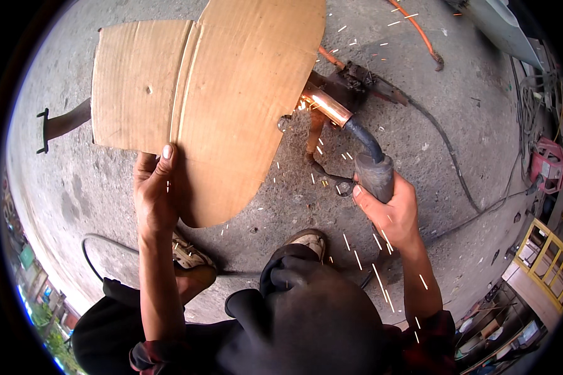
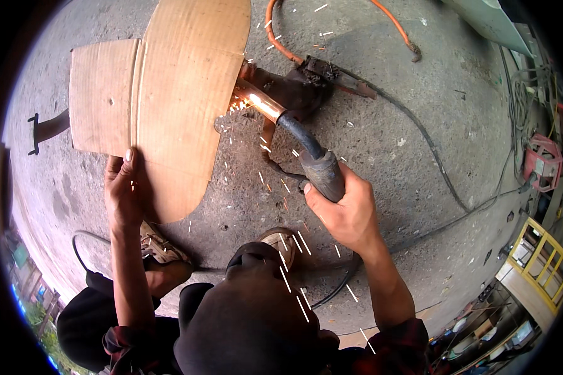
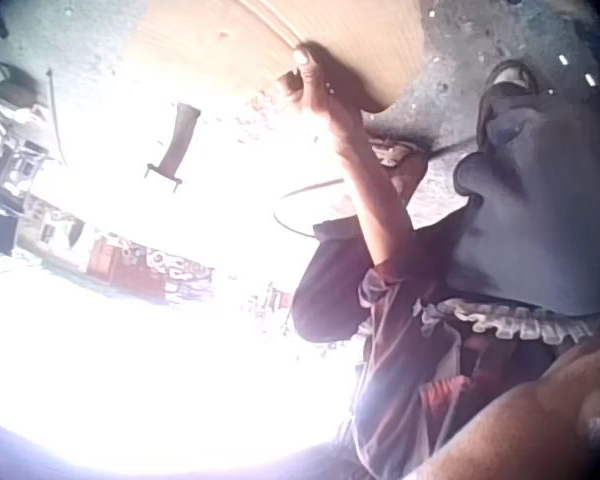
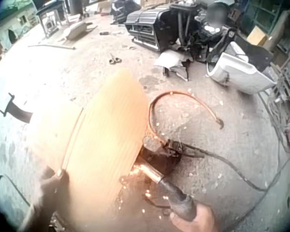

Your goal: The person uses a welding tool to weld a section of an exhaust pipe while holding a piece of cardboard for protection.

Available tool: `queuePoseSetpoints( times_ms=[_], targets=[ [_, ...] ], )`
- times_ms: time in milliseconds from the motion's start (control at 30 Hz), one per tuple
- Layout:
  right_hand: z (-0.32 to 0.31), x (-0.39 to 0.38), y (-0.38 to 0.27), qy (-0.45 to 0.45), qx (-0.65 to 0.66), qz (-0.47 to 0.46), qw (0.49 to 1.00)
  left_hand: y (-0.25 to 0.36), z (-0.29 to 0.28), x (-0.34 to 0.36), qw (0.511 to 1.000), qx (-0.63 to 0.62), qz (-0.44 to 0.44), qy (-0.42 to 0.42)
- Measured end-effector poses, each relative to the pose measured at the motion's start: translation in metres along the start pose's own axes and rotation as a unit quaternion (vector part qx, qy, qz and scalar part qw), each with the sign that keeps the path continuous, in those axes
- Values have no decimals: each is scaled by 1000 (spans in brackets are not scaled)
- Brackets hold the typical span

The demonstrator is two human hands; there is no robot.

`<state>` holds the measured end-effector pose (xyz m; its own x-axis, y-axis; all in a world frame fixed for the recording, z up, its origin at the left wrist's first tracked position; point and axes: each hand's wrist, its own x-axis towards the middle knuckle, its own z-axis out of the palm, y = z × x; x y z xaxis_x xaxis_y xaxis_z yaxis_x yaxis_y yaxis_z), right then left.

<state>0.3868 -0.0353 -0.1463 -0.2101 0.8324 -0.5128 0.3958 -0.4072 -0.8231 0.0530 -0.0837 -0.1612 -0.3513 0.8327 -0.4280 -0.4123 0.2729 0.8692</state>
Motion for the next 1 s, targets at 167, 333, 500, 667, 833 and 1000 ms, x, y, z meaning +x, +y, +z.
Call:
queuePoseSetpoints(
  times_ms=[167,333,500,667,833,1000],
  targets=[
    [1,2,0,8,-27,-13,1000,-2,-5,0,1000,3,-1,-10],
    [2,2,-2,2,-15,-11,1000,3,4,-1,1000,-15,1,-4],
    [0,1,3,3,-6,-20,1000,0,-10,6,999,-27,22,-4],
    [0,1,-2,2,13,0,1000,8,-22,9,998,1,20,53],
    [0,0,-3,2,-12,-3,1000,2,-44,14,998,-6,37,51],
    [2,-1,-3,8,-13,-8,1000,4,-40,12,998,-24,30,51]
  ],
)
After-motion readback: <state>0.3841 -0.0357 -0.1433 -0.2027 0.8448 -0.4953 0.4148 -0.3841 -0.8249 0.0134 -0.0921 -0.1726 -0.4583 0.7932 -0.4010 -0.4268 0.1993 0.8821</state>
